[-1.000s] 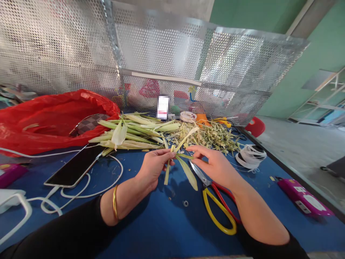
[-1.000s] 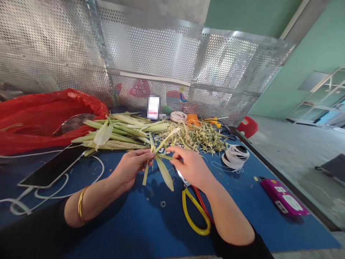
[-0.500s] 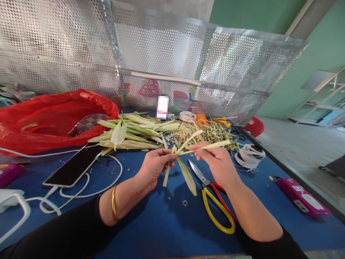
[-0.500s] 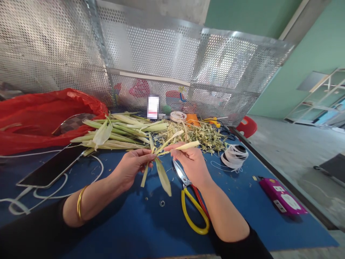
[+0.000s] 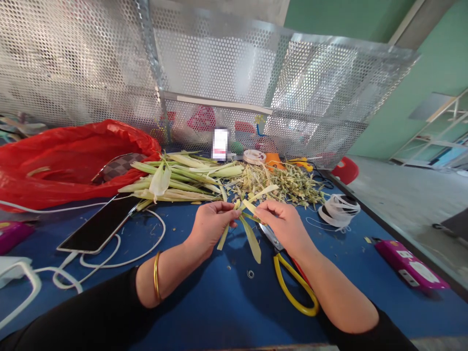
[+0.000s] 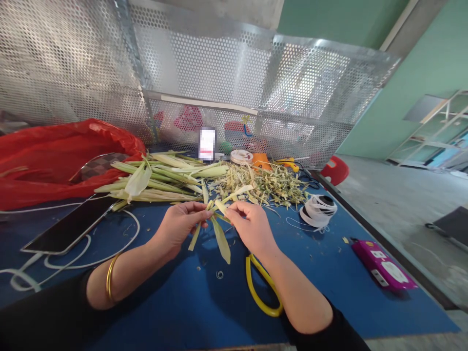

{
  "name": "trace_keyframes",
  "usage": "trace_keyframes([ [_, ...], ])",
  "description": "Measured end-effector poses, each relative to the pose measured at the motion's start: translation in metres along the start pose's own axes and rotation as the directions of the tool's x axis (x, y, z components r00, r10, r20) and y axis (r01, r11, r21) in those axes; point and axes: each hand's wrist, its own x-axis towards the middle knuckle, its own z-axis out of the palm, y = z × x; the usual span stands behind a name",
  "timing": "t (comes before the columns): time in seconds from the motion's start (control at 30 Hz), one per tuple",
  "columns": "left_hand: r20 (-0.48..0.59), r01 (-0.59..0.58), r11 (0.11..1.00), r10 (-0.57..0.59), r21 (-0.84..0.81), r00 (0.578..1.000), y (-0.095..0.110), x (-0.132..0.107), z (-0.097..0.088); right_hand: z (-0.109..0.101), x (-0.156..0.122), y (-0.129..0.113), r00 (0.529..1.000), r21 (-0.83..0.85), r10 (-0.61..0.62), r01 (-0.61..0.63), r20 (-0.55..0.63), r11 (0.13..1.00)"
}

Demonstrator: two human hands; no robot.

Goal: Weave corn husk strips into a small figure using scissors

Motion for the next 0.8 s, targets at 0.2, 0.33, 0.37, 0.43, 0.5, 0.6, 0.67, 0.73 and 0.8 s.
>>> trace_keyframes([
  [0.2, -0.001, -0.010, 0.999, 0.010, 0.044, 1.000, 0.002, -0.004, 0.003, 0.002, 0.000, 0.002, 0.995, 0.032, 0.044, -0.047, 0.088, 0.998],
  [0.33, 0.008, -0.023, 0.998, 0.022, 0.059, 1.000, 0.002, -0.005, 0.003, 0.001, 0.001, 0.004, 0.990, 0.037, 0.088, -0.092, 0.107, 0.995],
  [0.37, 0.009, -0.027, 0.998, 0.026, 0.056, 1.000, 0.002, -0.005, 0.003, 0.001, 0.001, 0.005, 0.990, 0.035, 0.092, -0.096, 0.108, 0.995],
  [0.43, 0.012, -0.039, 0.998, 0.039, 0.044, 0.999, 0.002, -0.005, 0.003, 0.001, 0.002, 0.005, 0.990, 0.031, 0.093, -0.097, 0.109, 0.995],
  [0.5, 0.017, -0.051, 0.998, 0.050, 0.040, 0.999, 0.002, -0.005, 0.003, 0.001, 0.002, 0.005, 0.990, 0.031, 0.088, -0.092, 0.108, 0.995],
  [0.6, 0.026, -0.054, 0.997, 0.053, 0.053, 0.998, 0.000, -0.006, 0.004, 0.002, 0.002, 0.007, 0.990, 0.022, 0.077, -0.080, 0.118, 0.997],
  [0.67, 0.030, -0.072, 0.996, 0.070, 0.061, 0.997, -0.003, -0.005, 0.005, 0.005, 0.002, 0.008, 0.992, -0.015, 0.059, -0.058, 0.110, 0.998],
  [0.73, 0.048, -0.107, 0.992, 0.104, 0.070, 0.993, -0.008, -0.004, 0.005, 0.008, 0.001, 0.009, 0.998, -0.075, 0.030, -0.026, 0.052, 0.997],
  [0.8, 0.076, -0.145, 0.985, 0.138, 0.092, 0.987, -0.012, -0.003, 0.004, 0.012, -0.001, 0.009, 0.999, -0.164, -0.018, 0.012, -0.032, 0.986],
])
